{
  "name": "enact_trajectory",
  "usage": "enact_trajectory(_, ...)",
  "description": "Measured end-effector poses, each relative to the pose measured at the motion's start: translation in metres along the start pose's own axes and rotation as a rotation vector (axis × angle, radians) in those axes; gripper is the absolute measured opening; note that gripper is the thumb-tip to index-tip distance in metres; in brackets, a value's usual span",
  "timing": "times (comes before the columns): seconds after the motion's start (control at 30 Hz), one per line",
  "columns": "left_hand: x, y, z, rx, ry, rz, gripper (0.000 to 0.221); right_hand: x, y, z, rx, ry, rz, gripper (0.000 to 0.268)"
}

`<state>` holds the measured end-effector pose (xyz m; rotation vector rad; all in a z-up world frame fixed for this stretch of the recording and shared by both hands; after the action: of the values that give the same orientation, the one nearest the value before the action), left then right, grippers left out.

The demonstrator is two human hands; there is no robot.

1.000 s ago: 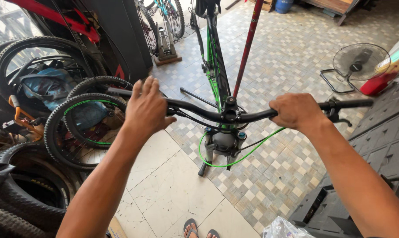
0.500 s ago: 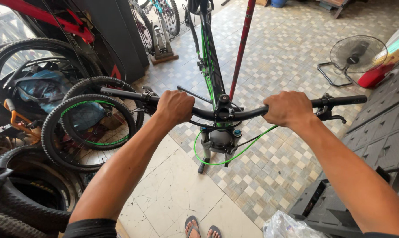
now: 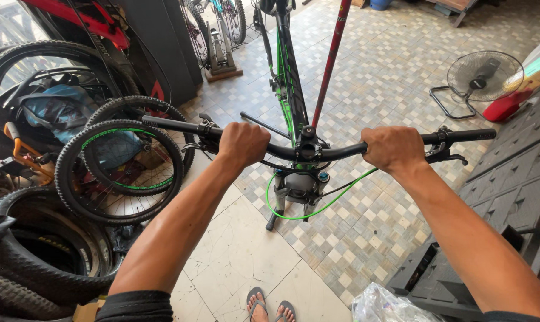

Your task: The person installs a handlebar onto a bicycle stem by hand and using a multi-tool. They position the bar, tighten the bolts on the stem faceplate, and slide a brake lever component onto the end of the handlebar.

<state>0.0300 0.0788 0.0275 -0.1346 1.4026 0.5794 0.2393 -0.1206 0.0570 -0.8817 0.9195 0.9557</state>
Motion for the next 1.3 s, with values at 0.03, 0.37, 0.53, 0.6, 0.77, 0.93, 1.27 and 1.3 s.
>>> enact_trajectory(0.03,0.0,0.0,-0.001,-0.001,-0.031,0.01,0.016,-0.001,0.001,-0.002,-0.016,-0.044,-0.003,0.012)
enact_trajectory(0.37,0.011,-0.003,-0.001,-0.009,-0.102,0.063,0.014,-0.003,0.003,-0.007,-0.082,-0.2,-0.05,0.021)
enact_trajectory(0.53,0.014,-0.003,-0.004,-0.015,-0.183,0.086,0.015,-0.003,0.004,-0.01,-0.095,-0.275,-0.049,0.018)
enact_trajectory(0.6,0.015,-0.004,-0.005,-0.012,-0.194,0.099,0.014,-0.004,0.004,-0.011,-0.104,-0.296,-0.051,0.018)
enact_trajectory(0.77,0.011,-0.006,-0.009,-0.017,-0.224,0.116,0.014,-0.009,0.006,-0.013,-0.114,-0.336,-0.044,0.019)
enact_trajectory(0.93,-0.015,-0.006,-0.008,-0.045,-0.106,0.037,0.009,-0.025,0.004,0.002,-0.079,-0.231,-0.055,0.015)
enact_trajectory(1.27,-0.069,-0.069,-0.138,-0.064,-0.264,-1.028,0.028,-0.074,-0.001,-0.104,0.258,-0.269,0.128,0.071)
enact_trajectory(1.3,-0.055,-0.078,-0.149,-0.099,-0.121,-1.159,0.024,-0.068,-0.005,-0.123,0.343,-0.252,0.153,0.074)
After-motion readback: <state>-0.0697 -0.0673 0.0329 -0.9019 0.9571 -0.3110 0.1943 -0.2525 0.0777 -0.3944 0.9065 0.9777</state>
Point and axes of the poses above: each hand's wrist, its own z-axis towards the middle knuckle, its own x-axis out of the palm, y = z × x, the point moved 6 cm from there along z, towards the middle knuckle, and after that the axes turned 1 degree about y, right-handed, at the moved point
